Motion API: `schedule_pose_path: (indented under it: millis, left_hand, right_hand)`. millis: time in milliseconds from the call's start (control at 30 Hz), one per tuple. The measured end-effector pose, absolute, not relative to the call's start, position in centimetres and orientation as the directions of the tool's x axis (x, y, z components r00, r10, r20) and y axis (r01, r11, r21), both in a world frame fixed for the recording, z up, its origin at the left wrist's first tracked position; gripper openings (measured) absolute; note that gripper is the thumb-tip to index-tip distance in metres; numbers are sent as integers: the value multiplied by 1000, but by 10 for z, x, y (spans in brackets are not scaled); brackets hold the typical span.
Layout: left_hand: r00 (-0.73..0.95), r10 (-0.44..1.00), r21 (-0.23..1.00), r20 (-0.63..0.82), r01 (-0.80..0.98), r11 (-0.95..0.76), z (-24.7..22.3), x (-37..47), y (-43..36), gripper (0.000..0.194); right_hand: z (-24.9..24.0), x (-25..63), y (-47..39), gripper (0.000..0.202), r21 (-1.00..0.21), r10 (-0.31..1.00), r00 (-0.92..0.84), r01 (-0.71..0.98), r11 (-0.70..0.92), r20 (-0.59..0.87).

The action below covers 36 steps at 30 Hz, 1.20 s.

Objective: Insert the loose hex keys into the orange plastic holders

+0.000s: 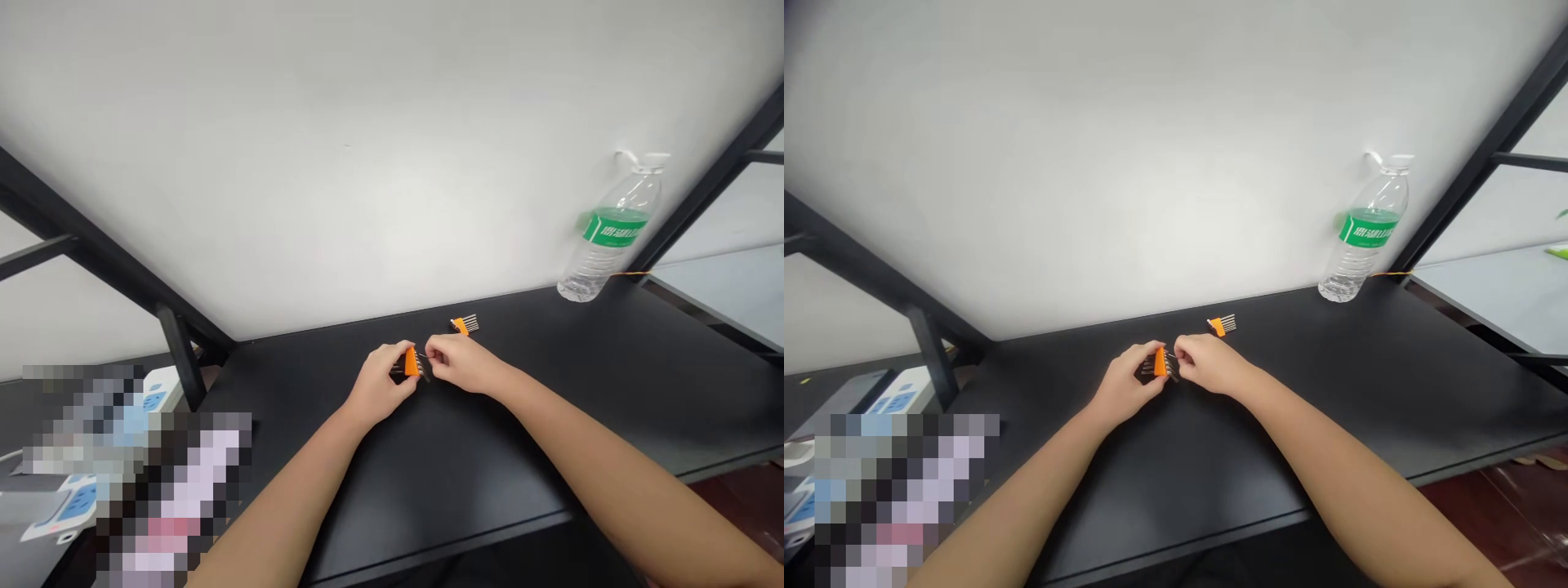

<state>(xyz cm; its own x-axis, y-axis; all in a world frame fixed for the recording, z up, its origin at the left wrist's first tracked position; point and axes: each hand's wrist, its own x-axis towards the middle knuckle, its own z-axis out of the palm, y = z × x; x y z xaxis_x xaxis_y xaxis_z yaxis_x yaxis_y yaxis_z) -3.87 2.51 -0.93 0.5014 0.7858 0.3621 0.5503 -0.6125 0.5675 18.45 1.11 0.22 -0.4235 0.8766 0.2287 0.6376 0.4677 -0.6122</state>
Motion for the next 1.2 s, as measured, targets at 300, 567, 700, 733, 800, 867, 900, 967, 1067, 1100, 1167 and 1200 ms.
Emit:
schedule_pose_path:
  millis: [300,567,700,733,800,867,900,967,1067,1100,1167,1200]
  left_hand:
    - [540,769,526,343,568,-633,-7,-38,23,45]
    - [616,720,403,321,599,-692,-4,-40,23,42]
    - [662,693,319,287,616,-720,2,-40,21,36]
    - [665,693,313,279,619,-720,3,-39,20,34]
    - [659,699,323,278,621,-714,4,-38,19,33]
    - [641,709,349,296,618,-704,2,-37,18,33]
    - [629,715,366,306,616,-698,0,-37,18,34]
    - [609,723,396,325,607,-689,-3,-36,17,36]
    - [575,731,453,367,575,-681,-4,-37,16,41]
    - [565,730,474,384,558,-681,-3,-38,15,41]
    - [555,723,512,412,515,-687,-2,-38,15,39]
    - [555,718,526,420,496,-691,-2,-38,15,37]
  right_hand:
    - [4,186,11,14,-594,833,-453,589,548,318]
    - [10,192,10,18,-540,813,-487,611,578,319]
    - [10,192,9,18,-522,815,-499,630,575,295]
    - [10,190,8,18,-517,815,-494,634,576,303]
    - [10,185,5,17,-522,812,-476,624,582,338]
    - [10,179,2,14,-577,810,-450,570,584,375]
    - [10,176,1,13,-632,817,-433,523,572,381]
    - [9,172,1,7,-787,861,-378,385,481,341]
    - [5,171,5,17,-965,936,-303,132,227,179]
    - [3,171,7,24,-985,948,-291,74,154,127]
    - [1,174,11,34,-998,959,-281,30,58,47]
    - [1,175,12,36,-999,962,-273,39,31,19]
